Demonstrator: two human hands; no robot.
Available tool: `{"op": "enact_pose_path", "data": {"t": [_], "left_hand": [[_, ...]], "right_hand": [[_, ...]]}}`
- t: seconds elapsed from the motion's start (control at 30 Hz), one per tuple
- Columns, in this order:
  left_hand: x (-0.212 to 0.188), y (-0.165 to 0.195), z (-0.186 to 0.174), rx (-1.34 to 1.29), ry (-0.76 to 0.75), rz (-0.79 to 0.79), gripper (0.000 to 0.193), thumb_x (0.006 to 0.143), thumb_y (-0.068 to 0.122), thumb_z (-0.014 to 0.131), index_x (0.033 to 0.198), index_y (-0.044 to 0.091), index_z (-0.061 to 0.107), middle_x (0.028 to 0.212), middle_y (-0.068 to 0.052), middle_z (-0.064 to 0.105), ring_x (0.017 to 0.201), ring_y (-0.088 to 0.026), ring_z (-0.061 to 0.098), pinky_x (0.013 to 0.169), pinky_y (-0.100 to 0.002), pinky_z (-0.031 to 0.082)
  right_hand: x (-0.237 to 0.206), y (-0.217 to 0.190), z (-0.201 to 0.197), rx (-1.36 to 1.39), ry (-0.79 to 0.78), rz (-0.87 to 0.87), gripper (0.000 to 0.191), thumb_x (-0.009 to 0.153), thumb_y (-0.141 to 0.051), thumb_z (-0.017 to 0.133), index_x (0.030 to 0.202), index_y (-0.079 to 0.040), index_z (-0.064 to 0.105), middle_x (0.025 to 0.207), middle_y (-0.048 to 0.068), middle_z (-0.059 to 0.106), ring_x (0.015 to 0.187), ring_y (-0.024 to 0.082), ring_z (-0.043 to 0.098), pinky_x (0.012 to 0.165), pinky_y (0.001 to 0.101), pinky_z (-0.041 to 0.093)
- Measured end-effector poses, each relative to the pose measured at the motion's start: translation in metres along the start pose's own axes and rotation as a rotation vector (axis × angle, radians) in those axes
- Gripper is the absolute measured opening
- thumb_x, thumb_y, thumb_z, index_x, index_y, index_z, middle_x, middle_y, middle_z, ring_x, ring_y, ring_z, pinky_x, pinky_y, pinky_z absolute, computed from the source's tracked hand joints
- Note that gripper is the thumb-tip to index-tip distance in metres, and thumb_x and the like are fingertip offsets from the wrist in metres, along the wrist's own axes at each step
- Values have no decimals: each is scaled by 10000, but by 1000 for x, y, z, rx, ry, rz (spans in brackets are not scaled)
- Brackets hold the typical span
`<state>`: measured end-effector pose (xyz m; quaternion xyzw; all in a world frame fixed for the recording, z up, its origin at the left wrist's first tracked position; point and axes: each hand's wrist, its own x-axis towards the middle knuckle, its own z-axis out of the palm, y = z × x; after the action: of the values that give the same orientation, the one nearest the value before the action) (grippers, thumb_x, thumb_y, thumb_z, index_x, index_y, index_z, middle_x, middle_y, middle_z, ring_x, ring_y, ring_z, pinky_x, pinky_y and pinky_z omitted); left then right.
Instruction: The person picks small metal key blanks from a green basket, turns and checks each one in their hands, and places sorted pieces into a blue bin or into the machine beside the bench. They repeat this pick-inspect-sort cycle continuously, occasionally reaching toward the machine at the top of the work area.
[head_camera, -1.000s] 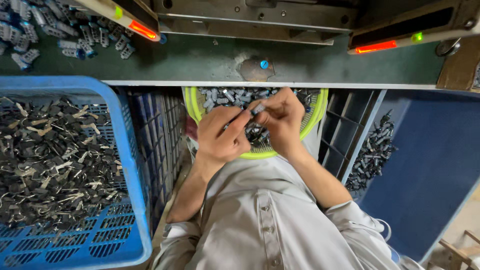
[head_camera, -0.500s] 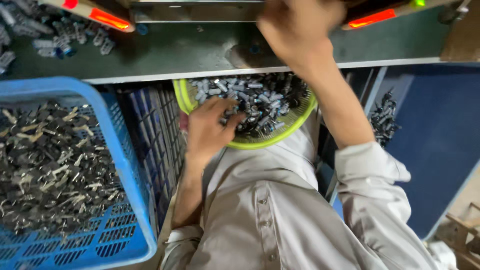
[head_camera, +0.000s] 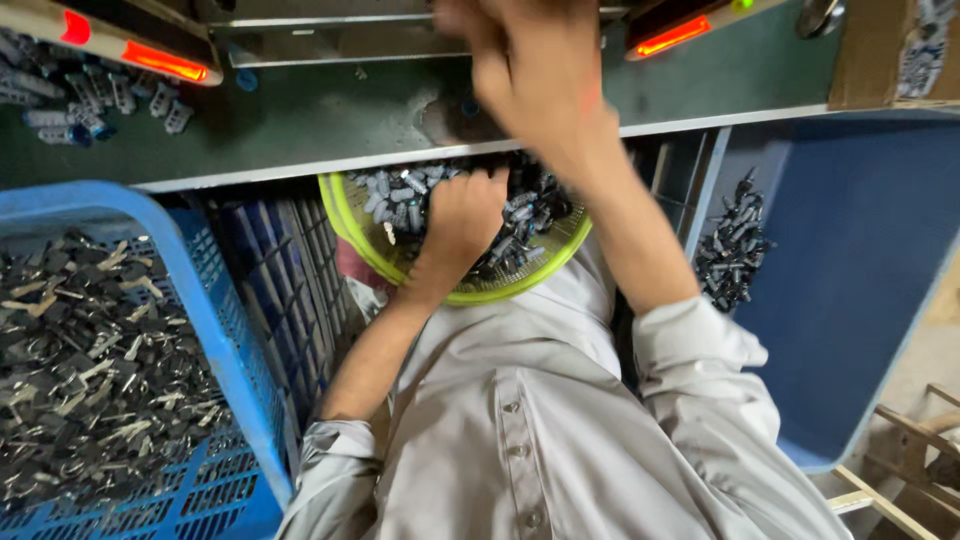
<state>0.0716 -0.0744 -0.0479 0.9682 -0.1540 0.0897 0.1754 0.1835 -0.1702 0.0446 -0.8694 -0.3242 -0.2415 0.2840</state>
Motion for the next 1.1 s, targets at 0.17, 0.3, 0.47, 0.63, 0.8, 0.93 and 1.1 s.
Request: {"op": "enact_pose_path", "data": {"t": [0.17,0.3,0.47,0.63,0.8,0.93,1.1], "left_hand": [[-10,-6,7,44,-69,59,185,767,151,642,952,153,650,795,0,638,739,-199,660,641,-356,491],[-26,-20,-3,79,-55,170,112,820,169,663,917,118,644,803,-17,624,742,-198,651,637,-349,488],[-45,-27,-30,-306,195,280,320,787,137,653,1094,78,719,925,-64,642,830,-248,666,759,-363,541],[-58,-23,-38,-860,198,47,346,833,28,591,1118,130,759,959,-56,723,863,-209,721,766,-316,589],[-62,-16,-49,-1427,223,-363,258,989,33,556,1214,12,679,1076,-115,728,978,-189,713,894,-292,554],[-54,-12,-58,-1028,244,-399,171,877,16,724,1042,12,674,848,-86,716,729,-160,718,689,-272,555],[-52,-17,-59,-945,229,-364,157,854,6,734,989,8,654,805,-94,687,691,-157,674,634,-272,516]], "right_hand": [[-52,-27,-44,361,65,83,207,876,109,813,996,3,682,1055,159,752,966,299,743,808,340,594],[-104,-22,-34,542,-62,424,160,907,113,753,1000,19,663,1018,145,752,968,261,770,831,304,598],[-152,-15,-11,925,-209,732,162,1061,24,544,1187,30,646,1141,137,760,1100,207,743,1003,302,573],[-160,-31,10,1280,-157,639,273,890,128,554,1134,61,654,1190,160,681,1144,222,653,1005,335,526],[-151,-41,6,776,-54,530,346,766,222,633,1054,36,686,1074,146,703,1001,222,692,848,317,565],[-147,-44,4,710,-44,439,353,771,272,609,1028,34,654,1045,167,713,973,228,713,809,327,599],[-154,-54,13,956,19,648,351,897,267,556,1138,18,498,1127,198,720,1045,206,711,863,308,607]]}}
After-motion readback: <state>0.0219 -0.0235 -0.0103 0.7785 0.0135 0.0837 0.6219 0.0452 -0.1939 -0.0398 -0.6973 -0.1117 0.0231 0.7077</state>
